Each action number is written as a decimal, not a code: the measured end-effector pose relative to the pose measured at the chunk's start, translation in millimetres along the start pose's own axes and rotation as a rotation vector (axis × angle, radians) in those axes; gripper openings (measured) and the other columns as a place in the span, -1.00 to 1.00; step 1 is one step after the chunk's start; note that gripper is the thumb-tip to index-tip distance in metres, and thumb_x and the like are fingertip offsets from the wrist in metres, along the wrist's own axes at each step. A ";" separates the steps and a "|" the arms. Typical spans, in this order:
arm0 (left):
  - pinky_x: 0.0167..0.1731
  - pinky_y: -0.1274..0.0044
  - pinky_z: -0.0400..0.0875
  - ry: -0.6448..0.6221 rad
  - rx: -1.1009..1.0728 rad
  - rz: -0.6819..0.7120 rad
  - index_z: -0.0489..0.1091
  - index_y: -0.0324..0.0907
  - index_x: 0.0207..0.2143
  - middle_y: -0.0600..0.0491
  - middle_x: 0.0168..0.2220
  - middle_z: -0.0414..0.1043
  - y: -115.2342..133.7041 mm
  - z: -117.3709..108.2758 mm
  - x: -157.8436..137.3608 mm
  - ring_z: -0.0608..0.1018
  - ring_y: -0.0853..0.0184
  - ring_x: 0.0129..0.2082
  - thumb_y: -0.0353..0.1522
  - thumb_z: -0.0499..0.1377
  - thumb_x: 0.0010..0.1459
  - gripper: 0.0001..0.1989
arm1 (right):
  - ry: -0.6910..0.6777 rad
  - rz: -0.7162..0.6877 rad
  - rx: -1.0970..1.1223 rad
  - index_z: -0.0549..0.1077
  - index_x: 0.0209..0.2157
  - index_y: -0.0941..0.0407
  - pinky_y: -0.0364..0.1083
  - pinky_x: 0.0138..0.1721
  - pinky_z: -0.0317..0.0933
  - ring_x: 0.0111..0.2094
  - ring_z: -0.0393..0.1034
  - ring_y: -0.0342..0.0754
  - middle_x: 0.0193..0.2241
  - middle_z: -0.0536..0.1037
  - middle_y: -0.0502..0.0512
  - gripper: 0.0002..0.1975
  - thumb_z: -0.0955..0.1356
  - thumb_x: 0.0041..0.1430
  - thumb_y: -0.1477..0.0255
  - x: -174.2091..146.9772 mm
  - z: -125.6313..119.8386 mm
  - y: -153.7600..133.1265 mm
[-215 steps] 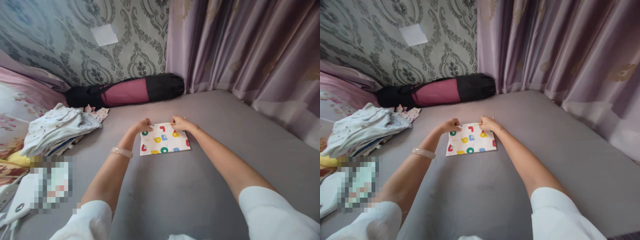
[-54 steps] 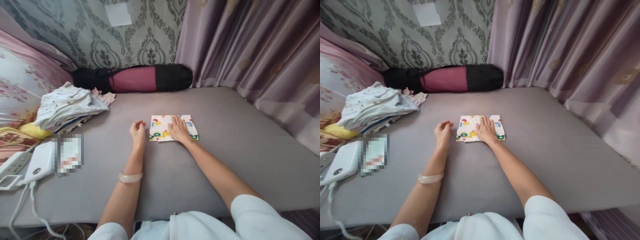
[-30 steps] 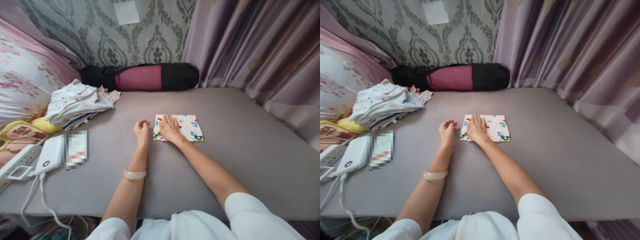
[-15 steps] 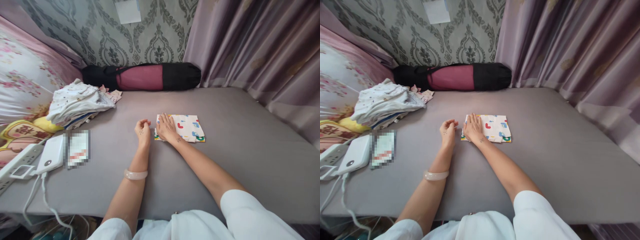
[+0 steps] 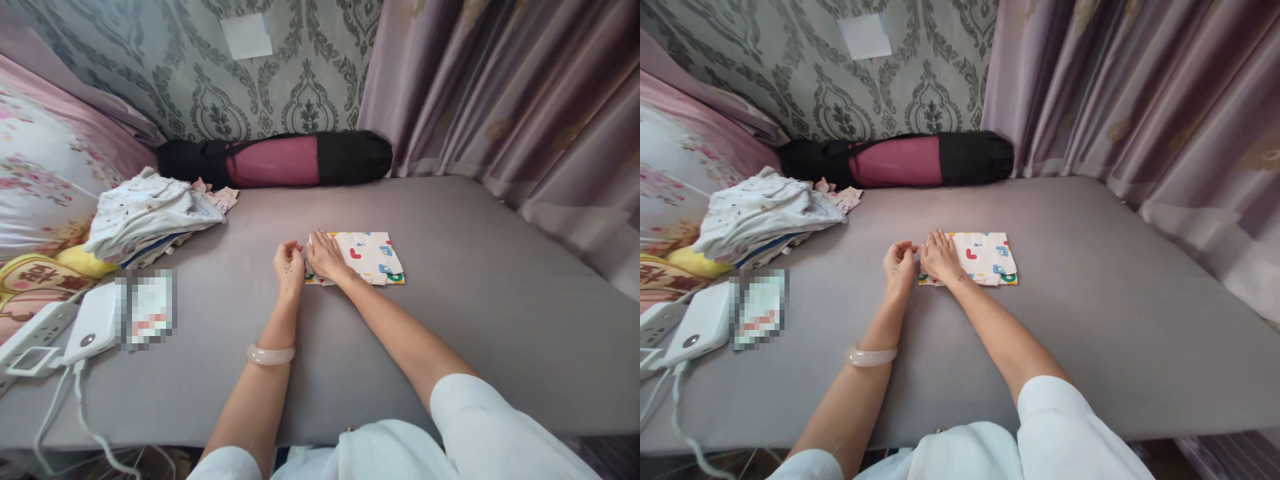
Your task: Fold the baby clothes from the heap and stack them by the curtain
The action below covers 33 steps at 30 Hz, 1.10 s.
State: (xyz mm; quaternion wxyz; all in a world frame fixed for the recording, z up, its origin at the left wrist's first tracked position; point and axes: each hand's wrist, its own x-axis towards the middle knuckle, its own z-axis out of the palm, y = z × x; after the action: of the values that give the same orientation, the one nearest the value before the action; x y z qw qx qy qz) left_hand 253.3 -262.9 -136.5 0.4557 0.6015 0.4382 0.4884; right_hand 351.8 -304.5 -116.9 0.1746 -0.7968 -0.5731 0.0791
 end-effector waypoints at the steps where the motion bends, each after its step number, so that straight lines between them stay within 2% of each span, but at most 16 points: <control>1: -0.07 0.41 0.42 -0.046 0.063 0.054 0.37 -0.18 -0.20 -0.07 -0.25 0.54 0.4 1.9 -2.0 0.58 0.27 -0.19 -0.46 0.04 0.09 -0.78 | 0.035 0.014 -0.009 0.10 0.31 0.31 0.10 0.33 -0.33 0.37 -0.20 0.04 0.36 0.04 0.25 -0.43 0.01 0.38 0.34 -0.9 -4.4 5.2; 3: -0.01 0.37 0.39 -0.186 0.215 0.172 0.38 -0.16 -0.13 -0.10 -0.15 0.54 1.6 6.1 -7.3 0.56 0.23 -0.11 -0.48 0.04 0.10 -0.72 | 0.090 0.060 -0.048 0.11 0.30 0.33 0.12 0.33 -0.37 0.38 -0.22 0.06 0.36 0.03 0.27 -0.43 0.03 0.37 0.35 -4.4 -10.9 17.2; 5: 0.07 0.32 0.32 -0.343 0.391 0.272 0.38 -0.14 -0.05 -0.14 -0.03 0.50 3.4 9.9 -13.3 0.52 0.17 0.00 -0.50 0.03 0.12 -0.66 | 0.081 0.116 -0.082 0.11 0.30 0.34 0.14 0.33 -0.37 0.37 -0.21 0.08 0.35 0.03 0.30 -0.43 0.04 0.37 0.35 -8.7 -12.7 28.4; 8: 0.17 0.23 0.18 -0.489 0.630 0.345 0.35 -0.19 0.01 -0.22 0.13 0.38 7.2 13.2 -19.7 0.41 0.09 0.15 -0.50 -0.01 0.19 -0.65 | 0.068 0.146 -0.115 0.09 0.30 0.35 0.13 0.33 -0.34 0.36 -0.17 0.08 0.34 0.06 0.30 -0.43 0.05 0.37 0.34 -12.7 -9.1 38.7; 13: 0.23 0.16 0.06 -0.533 0.814 0.354 0.33 -0.15 0.04 -0.19 0.18 0.34 14.3 13.9 -21.5 0.37 0.14 0.19 -0.47 -0.08 0.26 -0.64 | 0.052 0.168 -0.083 0.11 0.30 0.31 0.13 0.32 -0.27 0.36 -0.14 0.08 0.34 0.08 0.26 -0.43 0.02 0.38 0.31 -14.3 -14.9 47.2; 16: 0.22 0.11 0.04 -0.535 0.851 0.336 0.32 -0.15 0.07 -0.20 0.23 0.27 17.0 16.0 -22.7 0.33 0.09 0.22 -0.33 -0.10 0.32 -0.65 | 0.118 0.261 -0.111 0.10 0.30 0.33 0.16 0.32 -0.31 0.37 -0.20 0.10 0.35 0.03 0.30 -0.42 0.03 0.38 0.32 -26.3 -25.9 56.6; 21: 0.25 0.05 -0.07 -0.606 0.919 0.297 0.22 -0.17 0.21 -0.22 0.35 0.02 15.4 19.1 -24.2 0.10 -0.02 0.34 -0.12 -0.07 0.30 -0.47 | 0.133 0.354 -0.157 0.11 0.30 0.30 0.19 0.32 -0.34 0.37 -0.19 0.13 0.36 0.02 0.31 -0.42 0.05 0.38 0.28 -53.3 -26.5 66.7; 26: 0.27 0.06 -0.12 -0.660 0.979 0.286 0.13 -0.19 0.28 -0.20 0.38 -0.05 12.7 19.6 -20.9 0.04 -0.02 0.36 -0.09 -0.11 0.28 -0.39 | 0.149 0.363 -0.166 0.13 0.30 0.27 0.18 0.31 -0.35 0.36 -0.18 0.11 0.36 0.02 0.28 -0.43 0.05 0.38 0.28 -56.2 -19.9 66.8; 30: 0.28 0.09 -0.15 -0.680 1.020 0.264 0.08 -0.22 0.31 -0.19 0.39 -0.11 14.6 20.1 -20.1 0.00 0.01 0.38 -0.07 -0.16 0.29 -0.35 | 0.088 0.369 -0.099 0.11 0.31 0.26 0.19 0.31 -0.31 0.37 -0.20 0.12 0.37 -0.03 0.28 -0.42 0.03 0.38 0.26 -55.5 -26.3 71.7; 33: 0.28 0.09 -0.14 -0.693 1.020 0.251 0.08 -0.22 0.31 -0.19 0.39 -0.11 14.9 20.5 -19.9 -0.01 0.01 0.38 -0.07 -0.15 0.29 -0.35 | 0.141 0.396 -0.112 0.08 0.31 0.28 0.18 0.31 -0.31 0.38 -0.24 0.12 0.37 -0.04 0.30 -0.41 0.02 0.39 0.26 -61.4 -30.6 76.5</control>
State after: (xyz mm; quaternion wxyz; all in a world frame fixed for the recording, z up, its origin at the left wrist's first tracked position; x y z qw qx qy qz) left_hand 272.0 -287.7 -128.0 0.1663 0.9134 0.3690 0.0444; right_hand 409.3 -389.6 -121.3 0.1509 -0.9057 -0.3954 0.0240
